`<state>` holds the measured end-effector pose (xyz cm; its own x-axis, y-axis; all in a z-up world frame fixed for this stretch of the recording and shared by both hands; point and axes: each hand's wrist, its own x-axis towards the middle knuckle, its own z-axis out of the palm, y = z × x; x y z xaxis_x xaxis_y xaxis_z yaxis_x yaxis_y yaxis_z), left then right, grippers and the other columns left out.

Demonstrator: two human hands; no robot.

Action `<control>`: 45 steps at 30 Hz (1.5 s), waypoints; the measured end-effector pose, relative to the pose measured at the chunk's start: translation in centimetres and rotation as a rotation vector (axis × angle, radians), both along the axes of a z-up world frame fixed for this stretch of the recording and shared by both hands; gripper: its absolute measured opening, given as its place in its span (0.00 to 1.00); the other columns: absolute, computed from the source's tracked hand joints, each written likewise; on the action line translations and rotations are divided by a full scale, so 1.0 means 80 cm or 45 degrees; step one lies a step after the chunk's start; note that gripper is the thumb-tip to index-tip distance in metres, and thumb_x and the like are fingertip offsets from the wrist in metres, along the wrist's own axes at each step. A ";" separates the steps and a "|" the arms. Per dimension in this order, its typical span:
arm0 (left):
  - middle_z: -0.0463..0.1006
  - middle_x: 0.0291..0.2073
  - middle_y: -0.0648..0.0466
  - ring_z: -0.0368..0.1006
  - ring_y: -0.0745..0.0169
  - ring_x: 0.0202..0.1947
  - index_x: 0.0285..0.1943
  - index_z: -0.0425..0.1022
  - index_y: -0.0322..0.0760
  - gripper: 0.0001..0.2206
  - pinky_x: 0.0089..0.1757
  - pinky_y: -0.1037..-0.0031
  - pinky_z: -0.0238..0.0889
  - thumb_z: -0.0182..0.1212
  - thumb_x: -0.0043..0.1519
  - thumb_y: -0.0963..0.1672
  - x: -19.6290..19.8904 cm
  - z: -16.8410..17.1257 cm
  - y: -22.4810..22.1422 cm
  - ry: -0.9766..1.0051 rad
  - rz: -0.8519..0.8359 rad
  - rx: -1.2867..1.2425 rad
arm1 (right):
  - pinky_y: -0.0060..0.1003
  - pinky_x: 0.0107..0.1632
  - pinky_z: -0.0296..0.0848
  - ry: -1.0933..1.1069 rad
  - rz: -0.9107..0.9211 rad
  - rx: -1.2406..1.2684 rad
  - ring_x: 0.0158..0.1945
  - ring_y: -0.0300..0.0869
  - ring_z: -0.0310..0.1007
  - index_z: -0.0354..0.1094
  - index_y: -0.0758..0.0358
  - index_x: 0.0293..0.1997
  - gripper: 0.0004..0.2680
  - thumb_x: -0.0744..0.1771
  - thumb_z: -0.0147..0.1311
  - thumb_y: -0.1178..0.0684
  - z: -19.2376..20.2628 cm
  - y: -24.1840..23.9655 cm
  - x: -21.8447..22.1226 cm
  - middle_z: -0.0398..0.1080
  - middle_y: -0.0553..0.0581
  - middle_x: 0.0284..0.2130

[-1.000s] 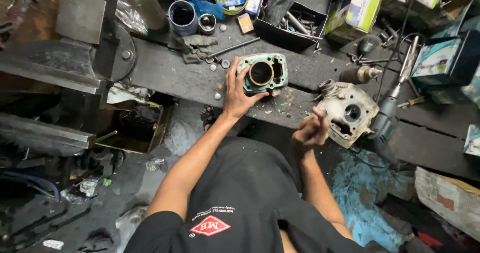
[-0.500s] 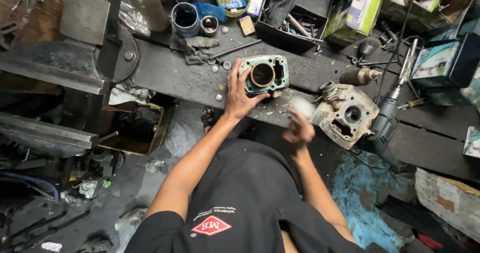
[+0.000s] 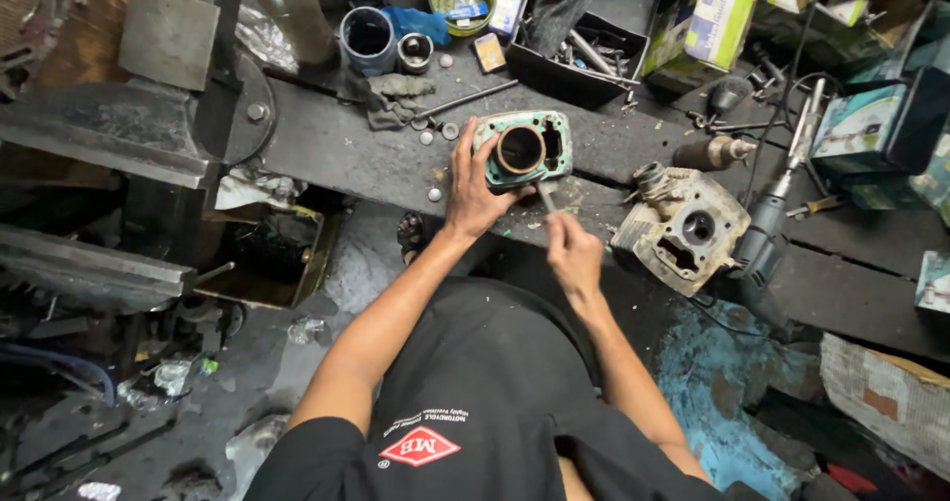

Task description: The person scrapes the surface of a disassembled engine block with a small metal tool, removing residue from the gasket area. The person holds the block steady with one hand while scraping with the other, then briefly inspects the cleaned surface.

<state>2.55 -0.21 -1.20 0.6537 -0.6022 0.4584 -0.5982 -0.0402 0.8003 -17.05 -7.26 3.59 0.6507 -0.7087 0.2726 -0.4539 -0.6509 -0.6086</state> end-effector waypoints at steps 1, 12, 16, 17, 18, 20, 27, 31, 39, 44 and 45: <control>0.48 0.77 0.39 0.49 0.33 0.75 0.74 0.57 0.41 0.47 0.70 0.50 0.49 0.82 0.47 0.54 0.001 0.000 0.000 0.005 0.006 0.003 | 0.32 0.29 0.66 -0.060 -0.072 0.082 0.25 0.31 0.66 0.75 0.65 0.48 0.08 0.73 0.50 0.53 -0.001 0.001 0.001 0.70 0.54 0.23; 0.47 0.76 0.36 0.48 0.31 0.76 0.75 0.54 0.40 0.47 0.71 0.49 0.46 0.80 0.50 0.55 0.003 -0.005 0.000 -0.045 -0.008 -0.001 | 0.33 0.33 0.67 -0.070 -0.055 0.115 0.29 0.36 0.67 0.72 0.67 0.44 0.11 0.74 0.46 0.50 -0.018 0.014 -0.008 0.71 0.57 0.26; 0.48 0.76 0.37 0.48 0.32 0.76 0.74 0.54 0.40 0.48 0.71 0.49 0.46 0.80 0.49 0.56 0.004 -0.005 0.005 -0.069 -0.020 -0.025 | 0.33 0.33 0.66 -0.360 -0.320 0.194 0.27 0.37 0.65 0.70 0.66 0.43 0.12 0.74 0.42 0.50 -0.020 0.019 -0.021 0.70 0.54 0.27; 0.48 0.76 0.37 0.48 0.32 0.76 0.74 0.54 0.40 0.48 0.71 0.49 0.46 0.80 0.49 0.56 0.002 -0.005 0.006 -0.070 -0.019 -0.021 | 0.33 0.34 0.66 -0.488 -0.387 0.123 0.29 0.36 0.66 0.69 0.66 0.44 0.12 0.75 0.41 0.50 -0.021 0.022 -0.025 0.71 0.55 0.29; 0.48 0.76 0.36 0.48 0.32 0.76 0.74 0.54 0.40 0.48 0.71 0.48 0.46 0.79 0.49 0.56 0.001 -0.006 0.006 -0.070 -0.019 -0.016 | 0.31 0.32 0.62 -0.609 -0.383 0.208 0.27 0.35 0.63 0.69 0.65 0.45 0.12 0.75 0.41 0.49 -0.021 0.024 -0.028 0.68 0.54 0.28; 0.47 0.76 0.36 0.47 0.31 0.75 0.74 0.54 0.39 0.48 0.70 0.48 0.46 0.79 0.49 0.56 0.003 -0.005 0.003 -0.073 -0.007 -0.006 | 0.28 0.28 0.55 -0.858 -0.358 0.377 0.23 0.32 0.58 0.69 0.64 0.47 0.11 0.74 0.40 0.49 -0.022 0.021 -0.022 0.64 0.51 0.25; 0.48 0.76 0.37 0.48 0.32 0.76 0.74 0.54 0.40 0.47 0.70 0.49 0.48 0.80 0.49 0.55 0.002 -0.003 0.005 -0.066 -0.004 -0.016 | 0.30 0.29 0.62 -0.206 -0.260 0.407 0.27 0.33 0.63 0.71 0.68 0.43 0.10 0.73 0.47 0.51 -0.025 0.021 -0.004 0.70 0.51 0.27; 0.48 0.75 0.36 0.49 0.32 0.74 0.74 0.54 0.40 0.48 0.69 0.49 0.48 0.81 0.48 0.56 -0.001 -0.005 0.005 -0.051 0.010 0.015 | 0.24 0.31 0.58 -0.935 -0.275 0.388 0.27 0.28 0.59 0.69 0.64 0.47 0.10 0.75 0.43 0.49 -0.036 0.024 -0.032 0.66 0.43 0.28; 0.47 0.76 0.38 0.48 0.31 0.75 0.75 0.54 0.40 0.50 0.70 0.50 0.48 0.82 0.46 0.54 0.000 -0.004 0.004 -0.015 -0.014 0.011 | 0.30 0.33 0.61 -0.283 0.007 0.757 0.29 0.33 0.59 0.72 0.69 0.47 0.10 0.75 0.46 0.52 -0.072 0.011 -0.012 0.64 0.47 0.26; 0.46 0.76 0.38 0.47 0.31 0.76 0.75 0.54 0.40 0.51 0.70 0.49 0.46 0.84 0.44 0.49 0.024 0.001 0.005 -0.056 -0.177 0.044 | 0.32 0.37 0.67 -0.764 0.194 1.054 0.25 0.33 0.58 0.60 0.62 0.63 0.11 0.74 0.39 0.52 -0.013 0.013 -0.027 0.60 0.47 0.20; 0.46 0.77 0.39 0.46 0.31 0.76 0.76 0.54 0.40 0.51 0.71 0.49 0.47 0.84 0.42 0.48 0.041 0.002 0.012 -0.055 -0.276 0.072 | 0.34 0.38 0.67 -0.810 0.184 1.161 0.28 0.35 0.60 0.57 0.62 0.63 0.11 0.73 0.40 0.54 -0.004 0.012 -0.027 0.62 0.49 0.24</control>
